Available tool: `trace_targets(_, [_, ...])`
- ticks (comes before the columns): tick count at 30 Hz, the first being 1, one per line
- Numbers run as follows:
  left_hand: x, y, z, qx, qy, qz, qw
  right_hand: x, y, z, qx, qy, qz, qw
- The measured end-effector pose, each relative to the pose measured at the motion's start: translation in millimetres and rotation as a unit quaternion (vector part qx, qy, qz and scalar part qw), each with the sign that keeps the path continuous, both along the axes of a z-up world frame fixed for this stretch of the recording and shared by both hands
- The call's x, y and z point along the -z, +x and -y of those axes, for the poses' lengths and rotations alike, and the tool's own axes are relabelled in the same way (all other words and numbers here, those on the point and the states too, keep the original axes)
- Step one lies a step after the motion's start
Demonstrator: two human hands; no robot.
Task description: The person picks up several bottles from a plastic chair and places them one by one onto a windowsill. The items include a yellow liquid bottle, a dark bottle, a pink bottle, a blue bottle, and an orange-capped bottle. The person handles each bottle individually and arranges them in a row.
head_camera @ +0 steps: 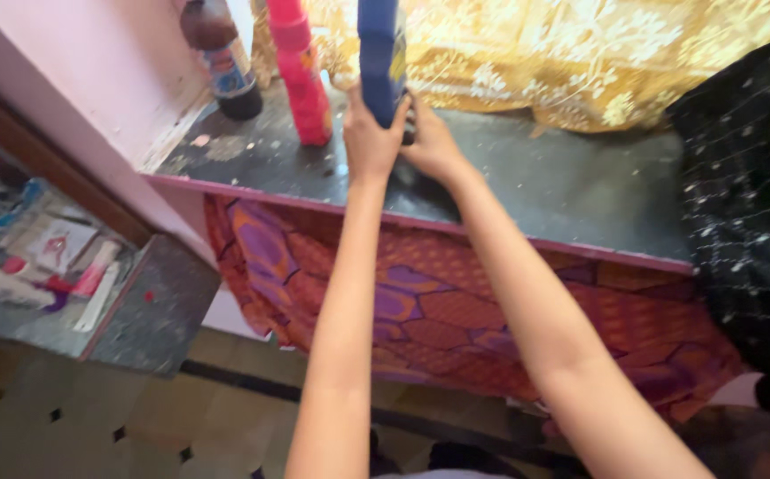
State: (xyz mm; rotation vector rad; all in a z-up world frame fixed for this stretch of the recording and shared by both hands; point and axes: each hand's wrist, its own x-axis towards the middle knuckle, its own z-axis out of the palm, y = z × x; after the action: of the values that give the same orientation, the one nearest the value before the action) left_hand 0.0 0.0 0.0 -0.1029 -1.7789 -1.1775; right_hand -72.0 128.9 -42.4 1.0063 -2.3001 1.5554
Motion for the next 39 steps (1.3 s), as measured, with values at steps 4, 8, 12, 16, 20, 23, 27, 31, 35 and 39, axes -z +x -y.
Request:
trace_targets(4, [-4.4,6.5,-0.6,0.010,0.004,0.019,1.000,-3.9,2.4,1.0,0.025,0.030,-0.060,0.997])
trace_targets(8, [-10.2,9.0,-0.8,0.017,-0.003,-0.023,1.000,-8.1,7.4,1.7,0.041,0.063,-0.127,0.989])
trace_targets(12, [-12.5,14.4,-1.2,0.027,0.000,-0.034,0.999,-11.3,13.1,3.4,0.033,0.056,-0.124,0.990])
trace_targets(16, [-13.2,15.4,-1.3,0.012,-0.019,-0.061,0.998,-12.7,15.1,5.8,0.033,0.047,-0.120,0.991])
trace_targets(20, [-10.2,12.1,-1.8,0.009,-0.019,-0.057,0.998,-12.6,16.7,4.2,0.014,0.034,-0.110,0.993])
trace_targets(23, [-7.1,9.5,-1.1,0.007,-0.020,-0.045,0.999,-9.7,15.5,6.0,0.006,0.021,-0.106,0.994])
trace_targets(27, [-6.7,8.6,-2.4,-0.008,-0.024,-0.034,0.999,-6.5,12.3,7.4,0.019,0.030,-0.147,0.989])
trace_targets(31, [-8.8,9.8,-2.4,-0.014,-0.027,-0.041,0.999,-3.3,10.0,9.4,0.011,0.023,-0.156,0.987])
trace_targets(35, [-7.4,10.4,-1.5,-0.011,-0.018,-0.048,0.999,1.2,3.4,11.8,-0.032,-0.007,-0.123,0.992])
trace_targets(39, [-3.8,8.6,0.9,-0.013,-0.010,-0.063,0.998,3.0,-3.0,9.3,-0.109,-0.059,-0.029,0.992])
